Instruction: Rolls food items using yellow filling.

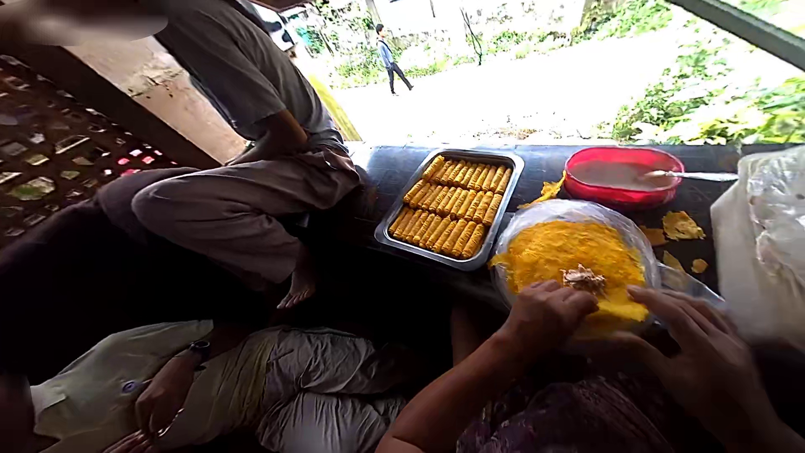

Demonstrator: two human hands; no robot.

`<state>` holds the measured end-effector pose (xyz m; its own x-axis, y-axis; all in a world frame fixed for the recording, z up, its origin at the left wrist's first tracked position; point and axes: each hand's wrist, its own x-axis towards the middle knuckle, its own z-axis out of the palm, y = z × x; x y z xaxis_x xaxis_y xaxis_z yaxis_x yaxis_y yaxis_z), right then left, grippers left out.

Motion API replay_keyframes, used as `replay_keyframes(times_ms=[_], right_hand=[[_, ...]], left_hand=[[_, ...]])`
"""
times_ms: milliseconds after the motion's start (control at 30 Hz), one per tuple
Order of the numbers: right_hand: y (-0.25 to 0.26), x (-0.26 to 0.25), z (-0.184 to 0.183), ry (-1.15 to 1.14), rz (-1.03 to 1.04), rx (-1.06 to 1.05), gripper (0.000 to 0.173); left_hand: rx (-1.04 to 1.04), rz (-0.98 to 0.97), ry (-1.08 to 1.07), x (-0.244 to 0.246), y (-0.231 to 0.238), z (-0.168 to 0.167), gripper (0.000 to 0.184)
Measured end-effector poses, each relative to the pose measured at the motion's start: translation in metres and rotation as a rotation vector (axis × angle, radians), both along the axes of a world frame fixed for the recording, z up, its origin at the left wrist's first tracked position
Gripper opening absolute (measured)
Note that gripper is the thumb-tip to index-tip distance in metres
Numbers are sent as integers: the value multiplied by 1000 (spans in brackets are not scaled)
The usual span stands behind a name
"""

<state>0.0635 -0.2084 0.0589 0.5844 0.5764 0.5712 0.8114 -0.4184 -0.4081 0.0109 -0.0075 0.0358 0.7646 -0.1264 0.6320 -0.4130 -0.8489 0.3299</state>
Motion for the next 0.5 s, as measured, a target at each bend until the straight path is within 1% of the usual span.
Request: replay_keyframes(times_ms=[67, 133, 167, 267, 333, 400, 500], right_hand=[[16, 11, -19, 17, -26, 57, 49], [24, 28, -24, 63, -47, 87, 35], [28, 36, -23, 98, -52, 90, 32], [42, 63, -14, 233, -84, 58, 35], [51, 78, -10, 356, -121, 7, 38], [60, 92, -10, 446, -158, -44, 38], [68, 103, -16, 411, -173, -114, 34]], left_hand=[[-47, 12, 38, 3, 0, 8, 14], [-69, 17, 79, 14, 6, 10, 14], [-64, 15, 99, 22, 11, 12, 14], [-53, 29, 180, 51, 26, 21, 18], [-46, 44, 218, 72, 34, 21, 22], [-48, 52, 303, 90, 43, 18, 25], [-32, 10, 434, 107, 57, 14, 27]])
